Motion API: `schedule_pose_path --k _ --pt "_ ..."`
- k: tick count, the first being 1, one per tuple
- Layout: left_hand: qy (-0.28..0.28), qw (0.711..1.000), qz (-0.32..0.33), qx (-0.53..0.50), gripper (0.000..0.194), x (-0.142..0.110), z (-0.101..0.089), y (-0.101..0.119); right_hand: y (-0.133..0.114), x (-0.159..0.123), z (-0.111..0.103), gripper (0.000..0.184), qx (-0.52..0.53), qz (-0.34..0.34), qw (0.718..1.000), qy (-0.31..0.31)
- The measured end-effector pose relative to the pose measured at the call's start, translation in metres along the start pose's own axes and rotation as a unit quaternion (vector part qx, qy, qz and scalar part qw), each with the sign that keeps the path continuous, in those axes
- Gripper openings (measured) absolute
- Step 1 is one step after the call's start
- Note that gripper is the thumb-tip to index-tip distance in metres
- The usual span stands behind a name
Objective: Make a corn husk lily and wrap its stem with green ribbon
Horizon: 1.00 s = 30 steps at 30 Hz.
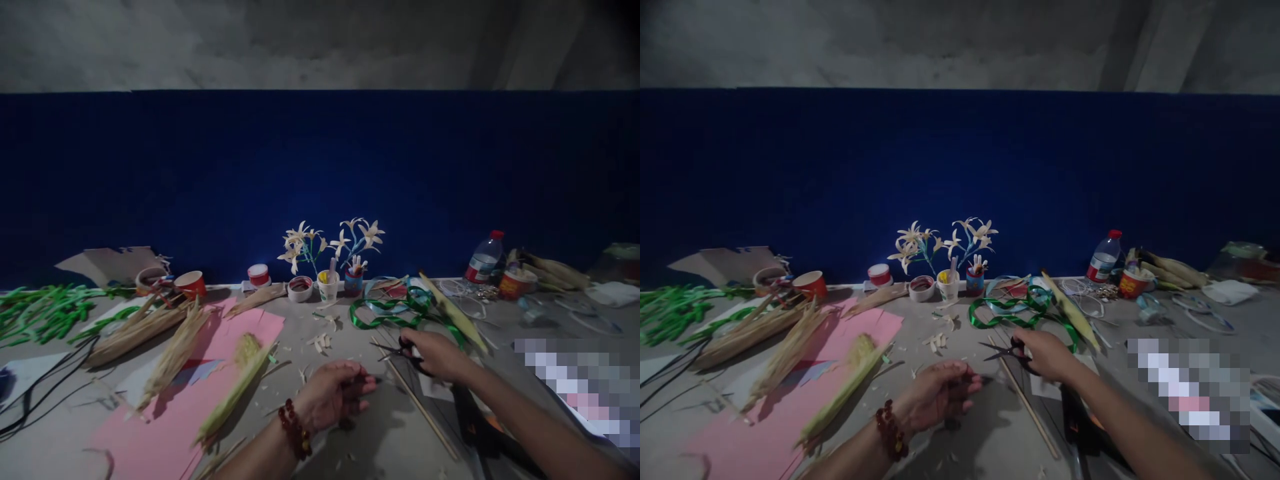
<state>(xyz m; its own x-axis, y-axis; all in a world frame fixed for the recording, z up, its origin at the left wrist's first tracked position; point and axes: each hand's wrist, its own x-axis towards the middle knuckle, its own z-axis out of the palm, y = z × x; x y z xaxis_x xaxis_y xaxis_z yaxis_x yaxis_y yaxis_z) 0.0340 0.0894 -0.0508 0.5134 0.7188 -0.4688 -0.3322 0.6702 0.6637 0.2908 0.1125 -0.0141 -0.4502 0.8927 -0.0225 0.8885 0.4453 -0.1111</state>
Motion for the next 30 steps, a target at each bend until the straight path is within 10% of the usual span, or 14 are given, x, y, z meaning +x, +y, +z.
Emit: schedule_pose_path --k 9,19,26,30 --pt "-0.08 0.996 0.036 0.035 0.015 -0.009 0.011 -0.005 -0.08 -0.012 -0.04 0.009 -0.054 -0.211 0.973 0.07" --pt "-0.11 0.991 -0.002 0.072 0.01 -0.029 0.016 -0.003 -0.09 -0.018 -0.024 0.02 -0.022 -0.277 0.951 0.133" --pt "-0.091 0.992 0.029 0.084 0.014 -0.034 0.022 0.001 -0.087 -0.035 -0.021 0.009 0.229 -0.133 0.941 0.211" --pt "-0.082 0.991 0.044 0.093 0.023 -0.042 0.027 0.003 -0.087 -0.036 -0.006 0.015 0.41 0.068 0.868 0.272"
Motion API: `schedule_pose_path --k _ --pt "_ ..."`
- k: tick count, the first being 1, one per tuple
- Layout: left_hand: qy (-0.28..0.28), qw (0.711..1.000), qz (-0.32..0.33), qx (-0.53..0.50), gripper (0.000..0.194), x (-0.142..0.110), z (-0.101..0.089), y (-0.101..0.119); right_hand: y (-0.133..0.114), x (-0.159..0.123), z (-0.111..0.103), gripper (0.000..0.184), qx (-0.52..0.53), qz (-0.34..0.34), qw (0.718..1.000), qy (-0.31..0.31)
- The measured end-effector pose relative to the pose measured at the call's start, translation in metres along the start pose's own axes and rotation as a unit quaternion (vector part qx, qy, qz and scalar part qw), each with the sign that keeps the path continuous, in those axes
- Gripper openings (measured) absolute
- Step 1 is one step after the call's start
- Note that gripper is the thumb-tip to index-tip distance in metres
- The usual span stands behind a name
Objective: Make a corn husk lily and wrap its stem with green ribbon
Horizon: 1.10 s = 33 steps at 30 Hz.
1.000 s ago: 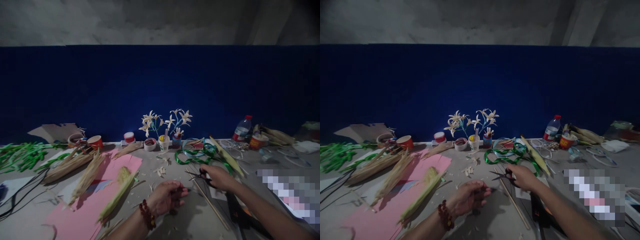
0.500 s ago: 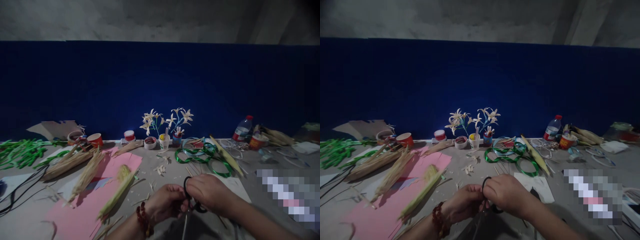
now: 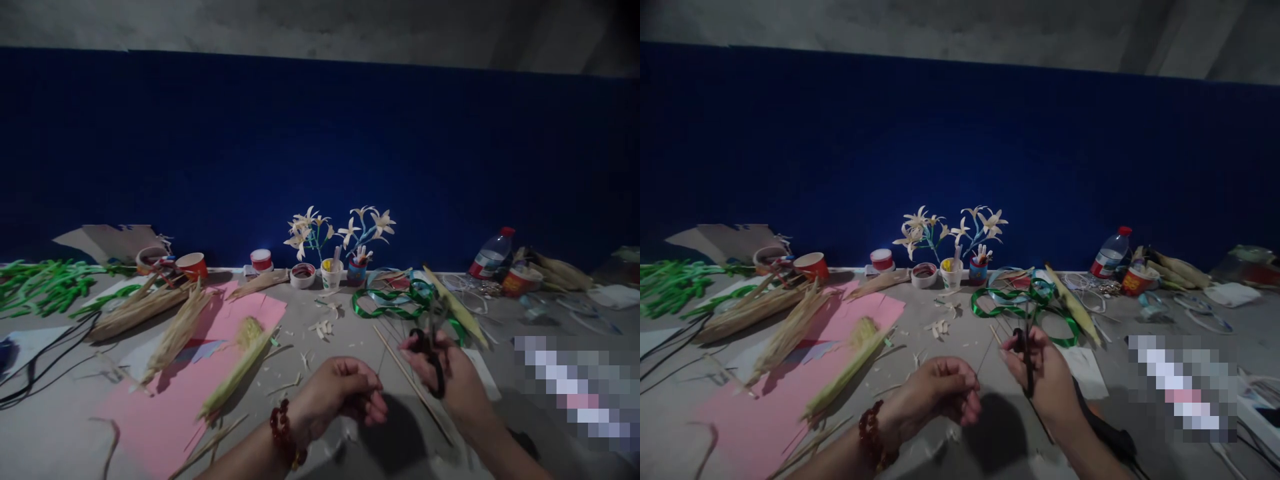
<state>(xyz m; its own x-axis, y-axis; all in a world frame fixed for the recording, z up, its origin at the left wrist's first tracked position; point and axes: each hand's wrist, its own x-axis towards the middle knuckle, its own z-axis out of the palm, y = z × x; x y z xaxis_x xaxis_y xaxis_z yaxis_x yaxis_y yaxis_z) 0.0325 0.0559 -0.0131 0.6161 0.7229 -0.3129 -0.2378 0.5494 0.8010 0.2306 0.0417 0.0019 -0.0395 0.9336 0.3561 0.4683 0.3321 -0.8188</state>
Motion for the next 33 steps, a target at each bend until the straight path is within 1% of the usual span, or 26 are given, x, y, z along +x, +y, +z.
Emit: schedule_pose_path --k 1,3,5,7,11,16,19,24,30,33 --pt "-0.004 1.0 -0.003 0.002 0.023 -0.002 0.002 0.0 0.002 -0.001 0.004 0.018 0.035 0.039 0.999 0.01" --pt "-0.011 1.0 -0.009 0.0 0.023 -0.004 0.005 -0.001 0.003 0.0 0.012 0.023 0.098 0.093 0.991 0.011" --pt "-0.016 1.0 -0.013 -0.008 0.022 -0.006 0.007 -0.002 -0.001 0.001 0.017 0.024 0.145 0.121 0.982 0.016" --pt "-0.017 0.999 -0.017 -0.023 0.02 -0.007 0.007 -0.002 -0.008 0.002 0.019 0.024 0.172 0.134 0.975 0.032" --pt "-0.008 0.997 -0.03 -0.076 0.015 -0.01 0.007 -0.003 -0.018 -0.002 0.021 0.025 0.184 0.14 0.971 0.067" --pt "-0.006 0.989 -0.044 -0.143 0.006 -0.012 0.007 -0.005 -0.01 -0.008 0.028 0.028 0.181 0.142 0.969 0.091" --pt "-0.007 0.984 -0.048 -0.169 0.007 -0.013 0.007 -0.005 -0.006 -0.008 0.03 0.027 0.184 0.144 0.968 0.092" --pt "-0.009 0.979 -0.057 -0.194 0.02 -0.012 0.008 -0.004 -0.006 -0.004 0.03 0.029 0.193 0.148 0.966 0.085" --pt "0.001 0.978 -0.055 -0.2 0.02 -0.011 0.009 -0.002 -0.006 -0.002 0.03 0.027 0.196 0.138 0.968 0.079" --pt "0.006 0.981 -0.049 -0.19 0.016 -0.011 0.009 -0.003 -0.007 -0.002 0.03 0.026 0.193 0.13 0.97 0.073"
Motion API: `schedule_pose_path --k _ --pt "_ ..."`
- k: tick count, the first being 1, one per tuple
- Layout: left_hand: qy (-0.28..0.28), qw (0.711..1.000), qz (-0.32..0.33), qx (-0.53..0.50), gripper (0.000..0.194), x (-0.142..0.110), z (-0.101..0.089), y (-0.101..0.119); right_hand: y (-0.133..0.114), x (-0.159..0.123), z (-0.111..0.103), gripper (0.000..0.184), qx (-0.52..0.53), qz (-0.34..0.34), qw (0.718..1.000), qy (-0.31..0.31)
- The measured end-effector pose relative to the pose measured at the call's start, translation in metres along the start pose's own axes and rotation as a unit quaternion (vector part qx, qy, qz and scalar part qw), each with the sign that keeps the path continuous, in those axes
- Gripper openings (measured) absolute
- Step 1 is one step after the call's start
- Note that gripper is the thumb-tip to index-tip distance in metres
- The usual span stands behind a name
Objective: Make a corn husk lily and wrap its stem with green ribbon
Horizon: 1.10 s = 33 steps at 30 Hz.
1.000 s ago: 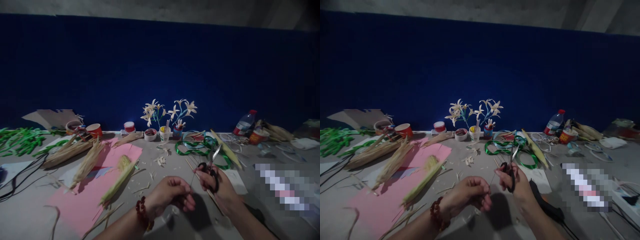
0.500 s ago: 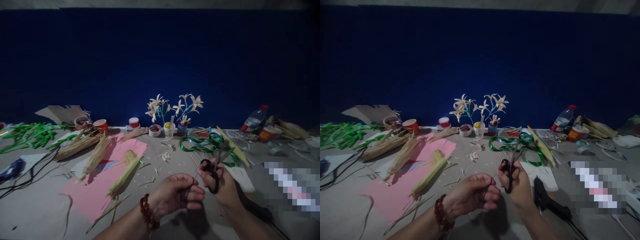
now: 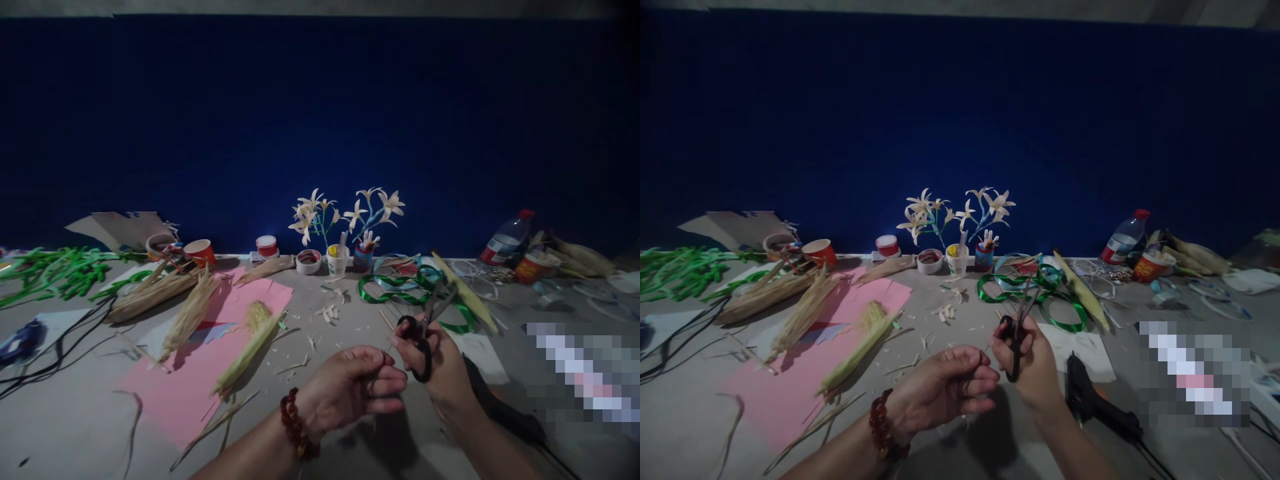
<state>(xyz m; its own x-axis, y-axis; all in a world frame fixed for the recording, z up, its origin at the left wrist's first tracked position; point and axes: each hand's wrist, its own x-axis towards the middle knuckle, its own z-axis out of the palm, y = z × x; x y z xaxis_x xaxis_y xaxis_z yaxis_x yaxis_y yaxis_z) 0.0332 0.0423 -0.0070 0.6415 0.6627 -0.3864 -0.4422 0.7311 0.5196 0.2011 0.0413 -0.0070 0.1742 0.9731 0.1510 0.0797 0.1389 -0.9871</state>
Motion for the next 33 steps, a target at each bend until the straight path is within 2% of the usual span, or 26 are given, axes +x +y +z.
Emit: schedule_pose_path --k 4,10,14,16,19,23,27,33 --pt "0.0 0.999 0.022 0.037 0.008 -0.001 0.0 -0.001 -0.002 -0.001 0.001 0.025 -0.008 -0.002 1.0 -0.007" --pt "0.009 0.991 0.074 0.111 0.016 0.001 -0.001 0.001 -0.001 0.002 0.003 0.029 -0.026 0.008 1.0 -0.008" --pt "0.04 0.981 0.122 0.148 0.021 0.001 -0.007 0.008 0.012 -0.001 -0.01 0.029 -0.056 0.026 0.998 -0.02" --pt "0.055 0.975 0.14 0.163 0.024 0.0 -0.012 0.012 0.021 -0.008 -0.019 0.028 -0.076 0.051 0.995 -0.046" --pt "0.069 0.967 0.158 0.186 0.026 -0.002 -0.016 0.017 0.031 -0.022 -0.025 0.028 -0.103 0.101 0.982 -0.126" --pt "0.067 0.961 0.165 0.213 0.026 -0.001 -0.015 0.019 0.032 -0.035 -0.015 0.029 -0.117 0.144 0.96 -0.211" --pt "0.058 0.956 0.163 0.238 0.028 0.001 -0.013 0.016 0.024 -0.031 -0.003 0.034 -0.129 0.167 0.945 -0.251" --pt "0.051 0.948 0.162 0.27 0.03 0.002 -0.015 0.014 0.013 -0.023 0.002 0.035 -0.156 0.176 0.933 -0.273"
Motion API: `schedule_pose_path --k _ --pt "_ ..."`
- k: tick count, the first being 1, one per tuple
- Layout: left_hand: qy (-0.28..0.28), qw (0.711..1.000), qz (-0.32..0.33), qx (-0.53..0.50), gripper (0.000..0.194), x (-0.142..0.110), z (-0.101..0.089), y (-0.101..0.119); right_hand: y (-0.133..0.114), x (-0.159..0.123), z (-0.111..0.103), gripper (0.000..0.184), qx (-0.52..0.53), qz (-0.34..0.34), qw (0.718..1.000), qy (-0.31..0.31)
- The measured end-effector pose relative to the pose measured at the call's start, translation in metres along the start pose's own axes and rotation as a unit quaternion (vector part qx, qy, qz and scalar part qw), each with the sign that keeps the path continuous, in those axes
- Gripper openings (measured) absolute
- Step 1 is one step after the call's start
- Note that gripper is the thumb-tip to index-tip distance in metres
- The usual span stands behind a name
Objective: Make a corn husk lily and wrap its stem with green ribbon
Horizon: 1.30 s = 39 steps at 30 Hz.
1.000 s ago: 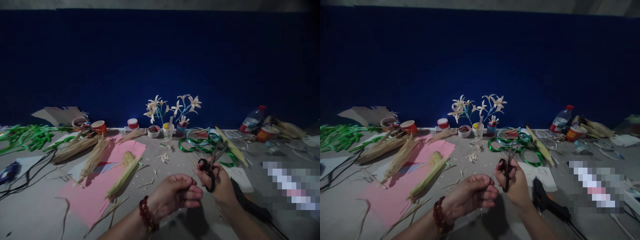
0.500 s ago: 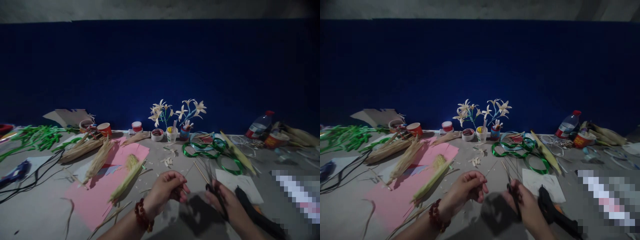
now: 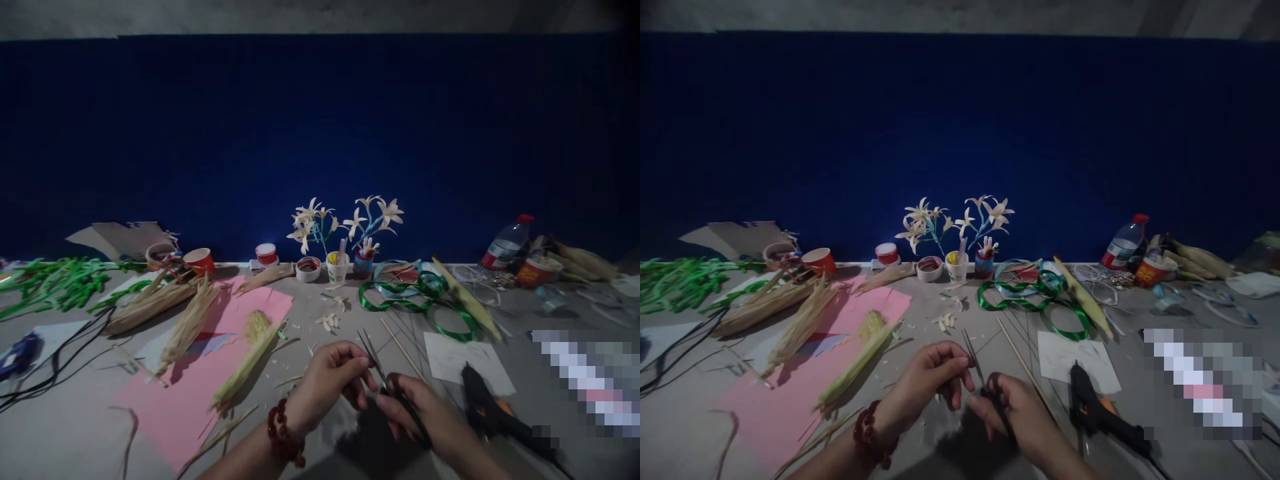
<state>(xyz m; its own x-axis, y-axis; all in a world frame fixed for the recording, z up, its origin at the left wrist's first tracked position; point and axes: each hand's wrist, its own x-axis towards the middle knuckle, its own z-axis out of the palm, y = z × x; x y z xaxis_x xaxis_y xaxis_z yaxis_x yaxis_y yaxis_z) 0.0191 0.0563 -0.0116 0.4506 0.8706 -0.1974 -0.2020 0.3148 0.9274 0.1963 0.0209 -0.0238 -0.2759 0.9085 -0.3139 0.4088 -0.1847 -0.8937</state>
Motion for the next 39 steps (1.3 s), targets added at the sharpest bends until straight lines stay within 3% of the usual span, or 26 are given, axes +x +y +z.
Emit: schedule_pose_path --k 11,25,39 --pt "0.011 0.996 0.013 0.082 0.028 0.0 0.005 0.005 0.004 0.0 0.003 0.034 -0.018 -0.002 1.0 0.01" --pt "0.021 0.974 0.041 0.22 0.014 0.012 -0.005 -0.008 0.008 0.011 -0.001 0.042 -0.09 -0.001 0.996 0.002" --pt "0.031 0.974 0.055 0.218 0.016 0.014 -0.006 -0.008 0.01 0.016 0.004 0.043 -0.055 0.015 0.998 0.008"
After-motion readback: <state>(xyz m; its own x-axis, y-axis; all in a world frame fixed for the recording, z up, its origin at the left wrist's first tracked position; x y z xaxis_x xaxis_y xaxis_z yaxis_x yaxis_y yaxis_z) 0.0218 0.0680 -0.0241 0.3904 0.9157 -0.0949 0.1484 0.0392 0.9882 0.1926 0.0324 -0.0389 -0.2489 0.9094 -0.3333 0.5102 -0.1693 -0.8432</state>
